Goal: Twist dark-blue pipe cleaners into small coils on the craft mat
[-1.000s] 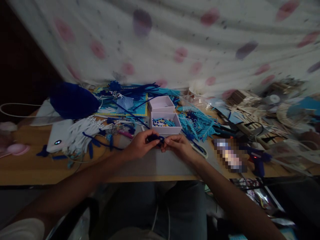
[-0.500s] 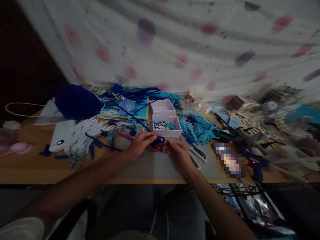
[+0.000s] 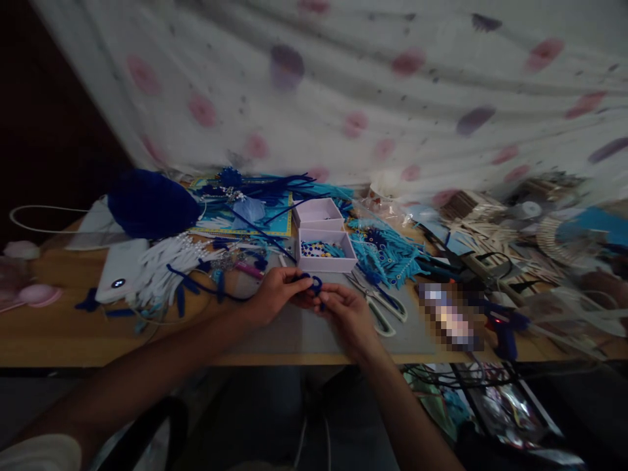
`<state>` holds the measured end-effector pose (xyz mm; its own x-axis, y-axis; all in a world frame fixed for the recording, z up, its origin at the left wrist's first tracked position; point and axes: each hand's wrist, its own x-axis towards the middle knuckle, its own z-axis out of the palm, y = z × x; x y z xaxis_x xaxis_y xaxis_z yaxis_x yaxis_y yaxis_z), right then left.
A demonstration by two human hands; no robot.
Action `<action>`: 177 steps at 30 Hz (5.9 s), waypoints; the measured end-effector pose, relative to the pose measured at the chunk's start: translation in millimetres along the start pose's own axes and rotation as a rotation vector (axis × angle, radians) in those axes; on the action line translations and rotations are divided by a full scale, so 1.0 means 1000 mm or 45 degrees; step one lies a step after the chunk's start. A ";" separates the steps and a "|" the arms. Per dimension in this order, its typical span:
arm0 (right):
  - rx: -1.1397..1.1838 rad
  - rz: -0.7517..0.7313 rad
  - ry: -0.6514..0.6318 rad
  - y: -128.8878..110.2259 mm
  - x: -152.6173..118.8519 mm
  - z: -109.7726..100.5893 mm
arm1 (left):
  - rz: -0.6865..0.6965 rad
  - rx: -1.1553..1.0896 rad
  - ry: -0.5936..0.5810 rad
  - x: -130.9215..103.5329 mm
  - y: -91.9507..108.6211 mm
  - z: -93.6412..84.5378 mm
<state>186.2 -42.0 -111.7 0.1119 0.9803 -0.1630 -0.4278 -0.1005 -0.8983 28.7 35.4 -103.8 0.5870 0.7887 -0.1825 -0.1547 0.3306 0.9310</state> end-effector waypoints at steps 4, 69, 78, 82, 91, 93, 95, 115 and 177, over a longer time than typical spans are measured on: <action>-0.288 -0.112 -0.102 -0.007 0.000 -0.012 | -0.054 -0.057 -0.042 0.001 -0.001 -0.004; -0.733 -0.677 0.028 -0.007 -0.010 0.002 | -0.234 -0.014 -0.245 -0.001 -0.002 -0.007; -0.847 -0.456 -0.099 -0.044 -0.010 -0.005 | -0.051 0.086 -0.417 0.001 0.003 -0.008; -0.345 0.004 0.049 -0.034 -0.016 -0.001 | 0.219 0.257 -0.302 -0.001 -0.001 -0.007; -0.807 -0.422 0.175 -0.026 -0.018 -0.006 | 0.848 1.015 -0.195 -0.007 -0.003 -0.007; -1.192 -0.757 0.207 -0.022 -0.021 -0.007 | 0.834 1.089 -0.178 -0.006 -0.005 -0.006; -1.514 -1.058 0.136 -0.018 -0.026 -0.007 | 0.807 1.121 -0.160 -0.006 -0.006 -0.005; -1.311 -0.858 -0.196 -0.012 -0.044 -0.026 | -0.090 0.094 -0.228 0.000 -0.006 -0.003; -1.265 -0.904 -0.366 -0.010 -0.025 -0.019 | 0.196 0.452 -0.087 -0.002 -0.006 -0.003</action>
<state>204.2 -68.3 -106.6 -0.2127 0.8597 0.4644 0.5204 0.5020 -0.6908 26.0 33.1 -109.8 0.6317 0.7749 -0.0222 0.0329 0.0018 0.9995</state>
